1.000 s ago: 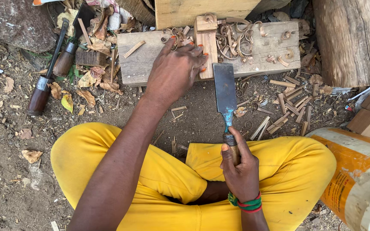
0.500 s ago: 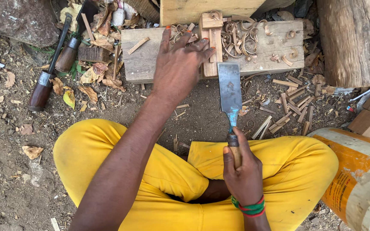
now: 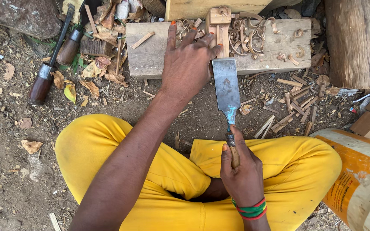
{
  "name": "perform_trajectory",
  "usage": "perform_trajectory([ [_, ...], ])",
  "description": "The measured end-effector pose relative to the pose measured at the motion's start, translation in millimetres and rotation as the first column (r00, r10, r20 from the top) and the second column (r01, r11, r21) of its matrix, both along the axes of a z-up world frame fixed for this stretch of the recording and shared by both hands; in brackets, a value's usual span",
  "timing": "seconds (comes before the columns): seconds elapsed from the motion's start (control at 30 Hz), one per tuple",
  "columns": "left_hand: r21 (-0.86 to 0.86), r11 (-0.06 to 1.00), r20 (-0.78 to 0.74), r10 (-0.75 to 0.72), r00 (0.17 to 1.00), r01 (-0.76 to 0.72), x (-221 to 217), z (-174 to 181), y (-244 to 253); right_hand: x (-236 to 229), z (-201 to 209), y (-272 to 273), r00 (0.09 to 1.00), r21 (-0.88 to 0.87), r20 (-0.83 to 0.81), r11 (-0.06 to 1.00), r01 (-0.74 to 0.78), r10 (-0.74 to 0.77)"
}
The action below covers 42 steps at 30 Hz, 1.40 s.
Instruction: The person carves small grooves into a wooden piece using a chisel, holding the wood against a larger wooden block on the ground.
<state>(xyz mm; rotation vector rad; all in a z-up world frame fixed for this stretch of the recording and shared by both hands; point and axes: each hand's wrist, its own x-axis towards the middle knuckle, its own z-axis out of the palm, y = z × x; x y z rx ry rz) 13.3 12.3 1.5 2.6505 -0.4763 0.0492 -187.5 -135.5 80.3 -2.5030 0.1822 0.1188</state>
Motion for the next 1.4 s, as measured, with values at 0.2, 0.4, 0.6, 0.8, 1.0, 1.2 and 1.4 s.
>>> perform_trajectory([
  [0.2,0.044,0.996,0.118,-0.086,0.989,0.081,-21.4,25.1,-3.0,5.9,10.2,12.8,0.992,-0.047,-0.118,0.998,0.029,-0.035],
  [0.4,0.086,0.983,0.063,-0.166,0.984,0.160,-54.1,35.5,-22.5,21.4,8.6,24.3,1.000,-0.012,-0.025,1.000,0.001,-0.002],
  [0.6,0.097,0.991,0.095,-0.102,0.990,0.093,-29.2,28.9,-23.2,49.0,-3.3,33.9,1.000,-0.007,-0.020,1.000,0.014,-0.014],
  [0.8,0.031,0.988,-0.260,-0.135,0.956,0.148,-12.6,31.6,-11.8,58.8,-7.1,37.5,0.991,-0.041,0.132,0.999,-0.034,0.039],
  [1.0,-0.243,0.970,0.131,0.029,0.991,0.003,-4.0,1.0,12.1,42.2,-4.4,24.3,0.971,0.515,-0.123,0.823,0.240,-0.206],
  [1.2,-0.087,0.987,0.127,-0.123,0.984,0.134,-2.2,0.7,-3.1,12.8,-0.1,-7.3,0.939,0.438,-0.117,0.832,0.342,-0.324],
  [1.4,0.157,0.976,0.031,-0.155,0.987,0.149,-1.4,-0.5,-2.7,-13.6,-14.1,-12.6,0.940,0.392,-0.144,0.854,0.341,-0.309],
])
